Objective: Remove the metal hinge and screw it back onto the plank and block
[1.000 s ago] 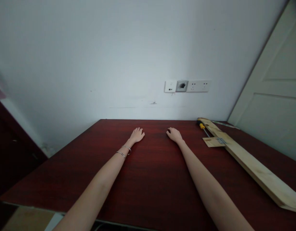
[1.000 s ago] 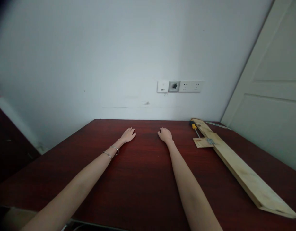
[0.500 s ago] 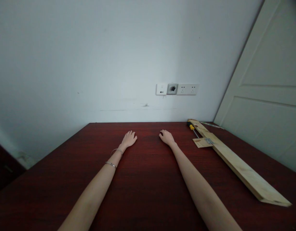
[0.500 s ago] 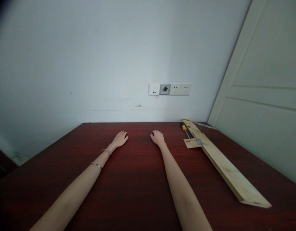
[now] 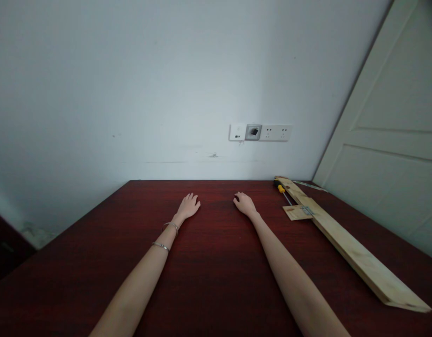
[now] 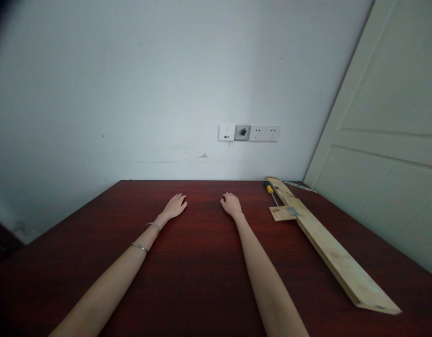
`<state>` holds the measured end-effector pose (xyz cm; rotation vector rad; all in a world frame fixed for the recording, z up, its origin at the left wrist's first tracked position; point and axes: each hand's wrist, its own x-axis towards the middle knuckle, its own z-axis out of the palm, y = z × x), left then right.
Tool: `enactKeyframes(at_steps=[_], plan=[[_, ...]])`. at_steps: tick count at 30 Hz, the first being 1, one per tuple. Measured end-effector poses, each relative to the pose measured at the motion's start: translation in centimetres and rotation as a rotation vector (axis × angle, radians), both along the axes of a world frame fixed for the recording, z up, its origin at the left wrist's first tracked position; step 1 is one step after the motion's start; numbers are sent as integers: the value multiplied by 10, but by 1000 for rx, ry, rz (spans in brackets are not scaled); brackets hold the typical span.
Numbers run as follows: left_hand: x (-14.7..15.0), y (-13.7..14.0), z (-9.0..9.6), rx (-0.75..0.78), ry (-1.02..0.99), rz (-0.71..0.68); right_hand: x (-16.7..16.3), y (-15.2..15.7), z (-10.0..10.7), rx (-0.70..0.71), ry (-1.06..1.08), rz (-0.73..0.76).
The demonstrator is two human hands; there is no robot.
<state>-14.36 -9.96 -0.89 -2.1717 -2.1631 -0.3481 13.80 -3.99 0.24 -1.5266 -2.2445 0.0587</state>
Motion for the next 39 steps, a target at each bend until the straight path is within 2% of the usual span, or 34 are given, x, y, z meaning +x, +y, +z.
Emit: enactKeyframes(at_steps=[7, 9, 11, 13, 16, 19, 21, 23, 26, 29, 32, 35, 39], plan=[[1, -3, 1, 37, -87, -11, -3, -11, 12, -42, 60, -71], [2, -5, 3, 59, -133, -11, -1, -11, 26, -41, 79, -118], [2, -7, 8, 81, -190, -16, 7, -8, 48, -33, 95, -147], [0, -6, 18, 100, -257, -34, 21, -4, 76, -15, 112, -150], [-3, 1, 46, 133, -360, -57, 58, -5, 113, 25, 116, -140], [3, 15, 83, 158, -423, -96, 108, -20, 128, 32, 76, -178], [18, 24, 105, 155, -502, -167, 146, -36, 124, 21, 41, -223], [44, 31, 122, 143, -558, -260, 184, -55, 111, 17, -33, -289], [100, 35, 131, 88, -563, -386, 235, -89, 85, 21, -103, -382], [163, 29, 121, -17, -586, -560, 271, -127, 59, 33, -75, -471], [219, 15, 100, -67, -460, -685, 288, -163, 36, 49, -7, -497], [262, 5, 79, -89, -315, -759, 287, -191, 18, 44, 25, -514], [299, 5, 62, -114, -185, -799, 277, -210, 3, 17, 16, -559]])
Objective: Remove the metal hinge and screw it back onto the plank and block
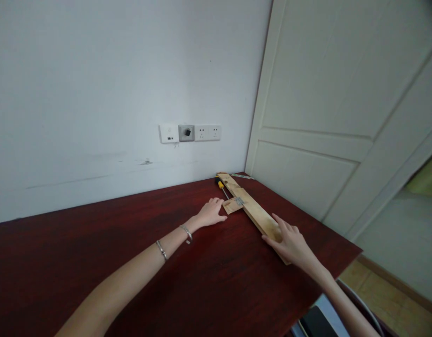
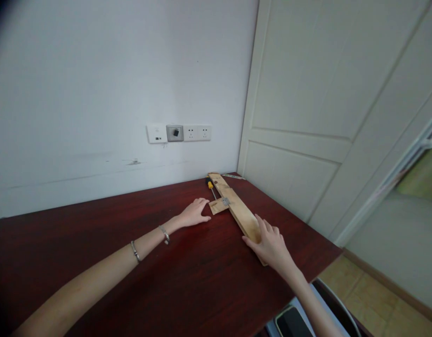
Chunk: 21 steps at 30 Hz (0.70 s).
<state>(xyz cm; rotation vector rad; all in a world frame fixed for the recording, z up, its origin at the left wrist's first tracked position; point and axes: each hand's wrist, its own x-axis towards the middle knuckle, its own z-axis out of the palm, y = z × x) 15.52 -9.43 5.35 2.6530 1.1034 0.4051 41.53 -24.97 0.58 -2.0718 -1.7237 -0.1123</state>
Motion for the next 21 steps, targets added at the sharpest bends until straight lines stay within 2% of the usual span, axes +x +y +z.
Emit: enactKeyframes(at_steps=[8, 13, 21], plan=[[31, 18, -15, 60, 89, -17, 1, -4, 3, -85, 34, -44], [34, 26, -23, 38, 70, -12, 6, 0, 4, -98, 49, -10], [32, 31, -26, -14, 2, -28, 10, 3, -3, -68, 115, 38]])
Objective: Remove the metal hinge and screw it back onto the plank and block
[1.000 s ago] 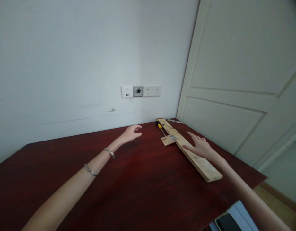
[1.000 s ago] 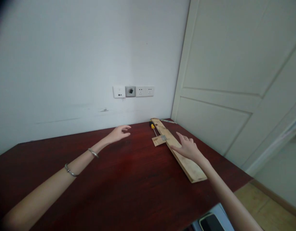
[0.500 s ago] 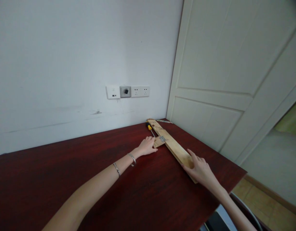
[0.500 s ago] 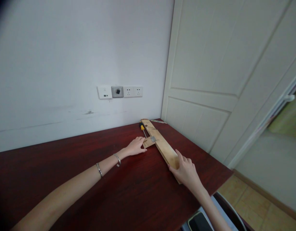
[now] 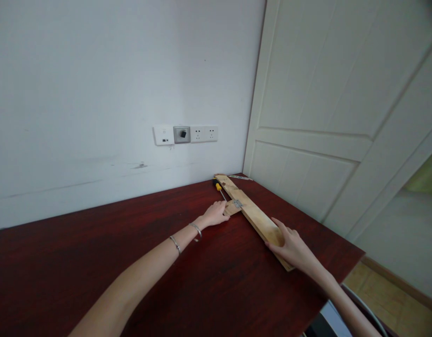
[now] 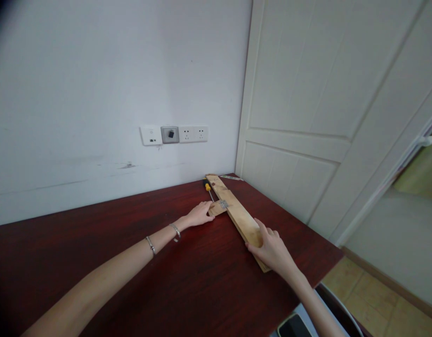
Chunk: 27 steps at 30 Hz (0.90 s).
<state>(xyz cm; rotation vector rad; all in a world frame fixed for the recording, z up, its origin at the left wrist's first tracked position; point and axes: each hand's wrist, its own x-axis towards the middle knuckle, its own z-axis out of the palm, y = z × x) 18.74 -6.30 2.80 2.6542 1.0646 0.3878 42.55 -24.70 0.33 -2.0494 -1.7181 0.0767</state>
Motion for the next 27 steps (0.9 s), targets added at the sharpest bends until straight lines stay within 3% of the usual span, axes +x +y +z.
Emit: enactKeyframes(at_steps=[9, 18, 22, 27], plan=[[-1, 6, -3, -67, -97, 7, -4, -4, 4, 33, 142, -61], [-14, 0, 17, -100, -182, -28, -31, -23, 19, 68, 126, -152], [-35, -7, 32, -165, -286, -58, -50, -39, 34, 107, 109, -143], [-88, -25, 54, -250, -318, -47, -89, -55, 42, 127, 165, -142]])
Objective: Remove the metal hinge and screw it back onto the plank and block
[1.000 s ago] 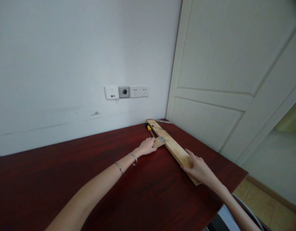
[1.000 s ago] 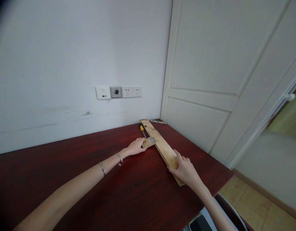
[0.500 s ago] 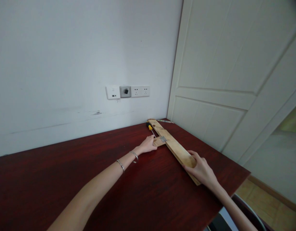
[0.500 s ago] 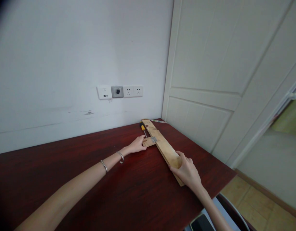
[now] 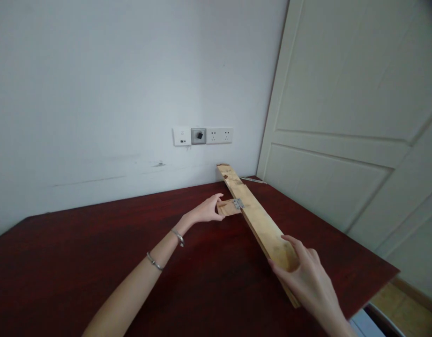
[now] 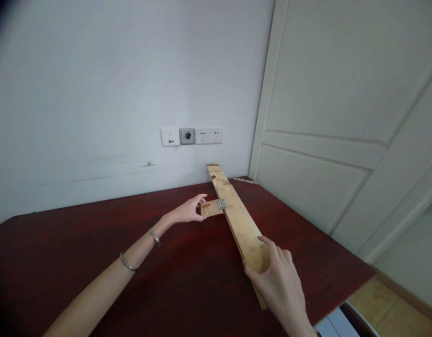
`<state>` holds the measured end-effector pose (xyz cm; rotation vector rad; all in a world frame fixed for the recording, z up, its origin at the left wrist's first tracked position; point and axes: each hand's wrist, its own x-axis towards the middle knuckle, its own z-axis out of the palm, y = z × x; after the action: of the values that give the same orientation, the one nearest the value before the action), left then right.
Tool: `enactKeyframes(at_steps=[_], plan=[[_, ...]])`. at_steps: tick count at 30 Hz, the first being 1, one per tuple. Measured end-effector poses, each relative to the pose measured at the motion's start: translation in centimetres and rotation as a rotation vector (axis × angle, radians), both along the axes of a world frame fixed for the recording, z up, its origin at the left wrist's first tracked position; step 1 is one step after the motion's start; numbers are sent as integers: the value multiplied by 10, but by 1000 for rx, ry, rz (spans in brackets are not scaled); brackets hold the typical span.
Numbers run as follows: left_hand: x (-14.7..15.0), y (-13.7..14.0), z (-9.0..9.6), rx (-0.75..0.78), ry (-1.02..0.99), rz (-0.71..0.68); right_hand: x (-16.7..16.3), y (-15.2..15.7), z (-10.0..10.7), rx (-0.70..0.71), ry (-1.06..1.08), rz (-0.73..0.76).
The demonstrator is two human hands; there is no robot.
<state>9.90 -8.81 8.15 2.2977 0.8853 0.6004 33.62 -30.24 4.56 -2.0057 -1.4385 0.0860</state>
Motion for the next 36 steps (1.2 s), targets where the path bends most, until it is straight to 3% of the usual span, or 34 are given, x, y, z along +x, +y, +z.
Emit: enactKeyframes(at_steps=[8, 16, 24, 36], plan=[[-97, -35, 32, -21, 389, 101, -90, -11, -23, -17, 147, 71], [-165, -51, 24, -145, 532, 200, -152, -14, -23, -72, 137, 219], [-179, -59, 15, -125, 556, 171, -168, -29, -23, -143, 125, 215], [-181, -53, 7, -225, 464, 134, -179, -33, -7, -252, 81, 174]])
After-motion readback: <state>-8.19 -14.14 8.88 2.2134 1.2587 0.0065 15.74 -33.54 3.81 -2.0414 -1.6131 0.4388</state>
